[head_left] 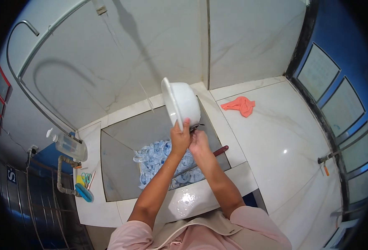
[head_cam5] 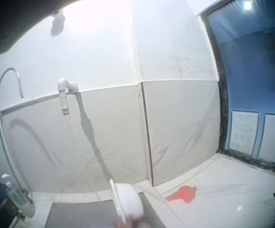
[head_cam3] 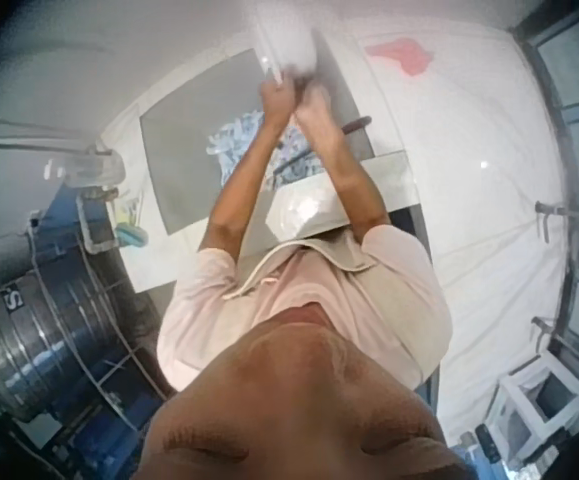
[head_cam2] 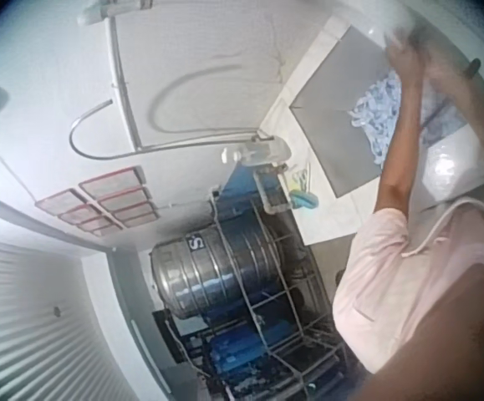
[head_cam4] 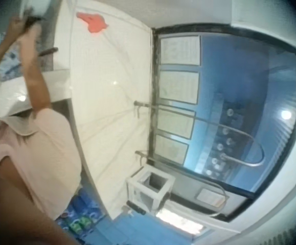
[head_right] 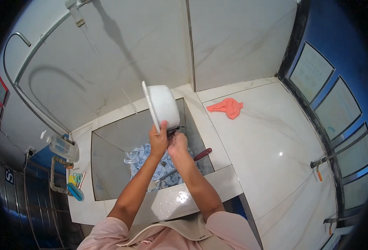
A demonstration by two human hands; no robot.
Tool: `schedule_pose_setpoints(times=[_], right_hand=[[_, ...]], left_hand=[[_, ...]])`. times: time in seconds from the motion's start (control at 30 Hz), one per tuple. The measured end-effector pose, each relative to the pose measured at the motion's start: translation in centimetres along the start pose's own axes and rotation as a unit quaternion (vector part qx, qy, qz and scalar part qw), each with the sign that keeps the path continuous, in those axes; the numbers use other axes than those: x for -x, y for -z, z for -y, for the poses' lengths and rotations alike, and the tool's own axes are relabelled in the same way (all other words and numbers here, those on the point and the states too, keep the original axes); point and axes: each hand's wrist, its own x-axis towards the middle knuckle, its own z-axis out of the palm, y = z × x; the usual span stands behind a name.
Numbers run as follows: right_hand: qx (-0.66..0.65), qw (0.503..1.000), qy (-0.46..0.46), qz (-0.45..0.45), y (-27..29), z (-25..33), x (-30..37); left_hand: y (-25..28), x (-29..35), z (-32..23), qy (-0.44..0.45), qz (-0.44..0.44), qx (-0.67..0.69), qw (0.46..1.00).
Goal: The person washes a white plastic bowl under a stream of water with a sponge, sets the bowl down, and then uses the sponge and a cloth to scrub and wipe the tiled wall surface above a sink filled with blue bottle caps.
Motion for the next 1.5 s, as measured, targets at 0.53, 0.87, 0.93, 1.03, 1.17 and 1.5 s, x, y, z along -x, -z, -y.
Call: schedule_pose_setpoints(times=[0.53,0.87,0.93,1.03,1.17,1.5], right_hand=[[0.856,0.291,0.358,0.234,-5.0,-4.0,0.0],[0.847,0.290,0.400,0.197,-4.5,-7.9,0.9],[0.878,0.313,0.313,0.181,-4.0,-7.7,-0.1],[0.938,0.342,0.056,0.020,-7.0,-6.0,-4.1],[0.915,0.304,0.208,0.168,-6.1,-6.8,-4.3],[0.994,-0.056,0.072,-0.055,-4.6,11.1,-3.0]], left_hand=[[7.3,0.8,0.6,0.274,-0.051,0.178,0.944],[9.0,1.3,-0.1,0.338,-0.037,0.071,0.938],[9.6,0.5,0.3,0.347,-0.044,0.089,0.933],[9.3,-0.4,1.6,0.344,-0.033,0.084,0.935],[11.0,-5.8,4.4,0.369,0.002,0.077,0.926],[9.4,-17.8,7.7,0.368,0.261,-0.070,0.890]])
